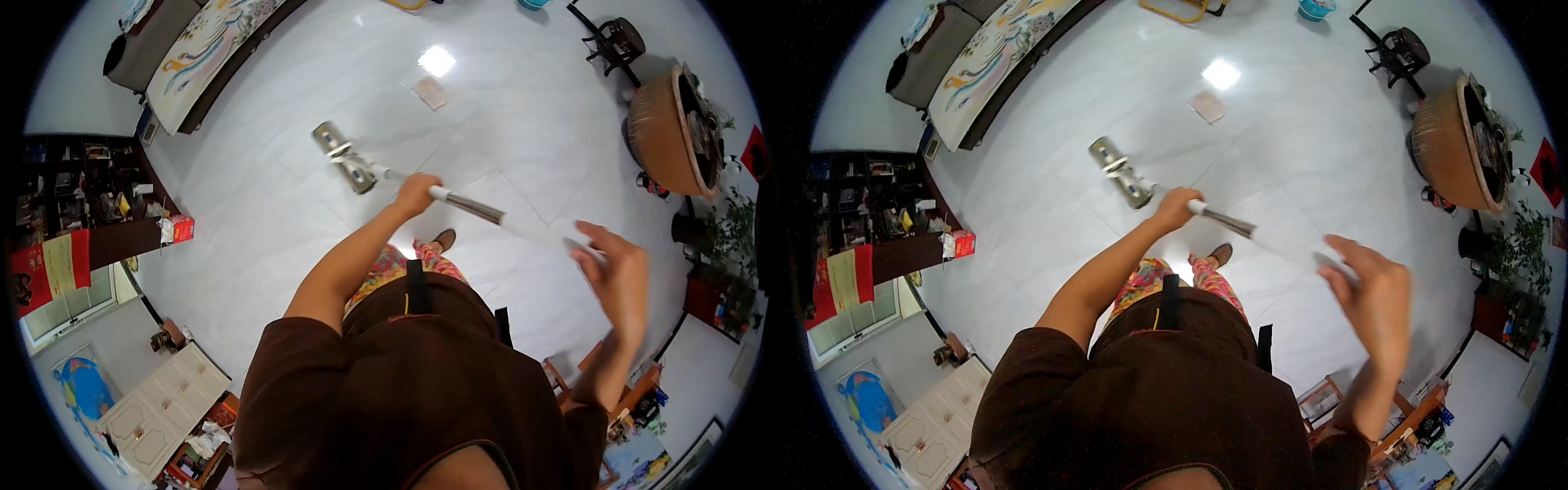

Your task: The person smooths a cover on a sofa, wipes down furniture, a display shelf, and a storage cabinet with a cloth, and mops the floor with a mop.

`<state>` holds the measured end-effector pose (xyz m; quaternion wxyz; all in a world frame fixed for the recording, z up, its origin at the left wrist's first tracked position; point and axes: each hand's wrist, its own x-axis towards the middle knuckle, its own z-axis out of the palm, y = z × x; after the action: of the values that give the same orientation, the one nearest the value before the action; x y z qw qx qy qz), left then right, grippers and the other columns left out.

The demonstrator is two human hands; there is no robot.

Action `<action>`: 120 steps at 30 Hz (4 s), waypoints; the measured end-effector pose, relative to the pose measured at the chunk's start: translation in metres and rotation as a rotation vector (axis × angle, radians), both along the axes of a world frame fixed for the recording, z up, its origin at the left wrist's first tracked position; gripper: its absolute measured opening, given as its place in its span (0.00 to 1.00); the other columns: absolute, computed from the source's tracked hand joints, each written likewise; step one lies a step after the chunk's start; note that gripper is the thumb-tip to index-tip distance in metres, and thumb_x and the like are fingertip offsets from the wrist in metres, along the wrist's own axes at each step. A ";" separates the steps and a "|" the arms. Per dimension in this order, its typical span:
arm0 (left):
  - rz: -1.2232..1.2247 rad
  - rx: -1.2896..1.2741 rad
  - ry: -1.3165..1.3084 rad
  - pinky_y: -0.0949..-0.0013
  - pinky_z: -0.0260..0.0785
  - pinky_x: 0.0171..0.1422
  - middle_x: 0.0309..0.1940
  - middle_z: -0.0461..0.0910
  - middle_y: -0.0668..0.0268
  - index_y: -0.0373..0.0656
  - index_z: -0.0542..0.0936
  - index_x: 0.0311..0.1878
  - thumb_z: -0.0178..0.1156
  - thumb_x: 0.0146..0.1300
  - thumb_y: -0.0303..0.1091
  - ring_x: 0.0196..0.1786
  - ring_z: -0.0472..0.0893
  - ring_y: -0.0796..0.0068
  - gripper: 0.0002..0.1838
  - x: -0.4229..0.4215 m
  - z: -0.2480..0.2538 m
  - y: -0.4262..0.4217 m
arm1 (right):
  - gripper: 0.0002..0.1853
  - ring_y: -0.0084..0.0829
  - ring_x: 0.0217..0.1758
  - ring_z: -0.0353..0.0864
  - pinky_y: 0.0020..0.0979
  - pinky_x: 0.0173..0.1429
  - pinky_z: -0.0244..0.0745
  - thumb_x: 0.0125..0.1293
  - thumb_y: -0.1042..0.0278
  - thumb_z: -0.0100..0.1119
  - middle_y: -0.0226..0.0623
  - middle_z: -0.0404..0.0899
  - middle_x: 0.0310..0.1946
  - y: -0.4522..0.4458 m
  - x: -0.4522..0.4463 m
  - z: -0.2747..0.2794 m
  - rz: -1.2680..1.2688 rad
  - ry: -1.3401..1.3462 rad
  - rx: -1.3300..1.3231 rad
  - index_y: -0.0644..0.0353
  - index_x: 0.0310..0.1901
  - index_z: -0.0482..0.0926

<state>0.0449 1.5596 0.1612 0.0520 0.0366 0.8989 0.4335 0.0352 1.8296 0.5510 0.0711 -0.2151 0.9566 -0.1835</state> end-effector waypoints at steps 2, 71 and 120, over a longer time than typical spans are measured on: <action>0.038 -0.033 0.006 0.52 0.71 0.47 0.31 0.82 0.57 0.48 0.82 0.31 0.61 0.53 0.29 0.41 0.80 0.50 0.03 0.001 -0.029 -0.009 | 0.16 0.43 0.30 0.84 0.37 0.35 0.78 0.55 0.63 0.71 0.44 0.85 0.33 0.011 -0.013 -0.032 0.051 -0.028 0.007 0.57 0.45 0.84; 0.265 0.007 0.104 0.52 0.72 0.51 0.36 0.83 0.58 0.48 0.84 0.36 0.67 0.49 0.28 0.46 0.78 0.50 0.09 -0.782 0.011 0.208 | 0.17 0.37 0.22 0.78 0.34 0.29 0.70 0.49 0.71 0.73 0.40 0.80 0.22 0.166 -0.783 0.042 0.260 0.145 0.092 0.53 0.43 0.83; 0.550 -0.229 0.087 0.56 0.70 0.55 0.44 0.78 0.56 0.45 0.75 0.45 0.71 0.55 0.39 0.50 0.76 0.51 0.18 -0.888 -0.032 -0.040 | 0.07 0.31 0.17 0.77 0.32 0.17 0.72 0.52 0.71 0.62 0.36 0.70 0.21 -0.046 -0.888 -0.097 0.607 0.264 0.081 0.56 0.35 0.77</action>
<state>-0.8432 1.5197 0.1290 -0.1024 -0.1958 0.9195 0.3251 -0.8532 1.7833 0.4545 0.0064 -0.5094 0.8562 -0.0865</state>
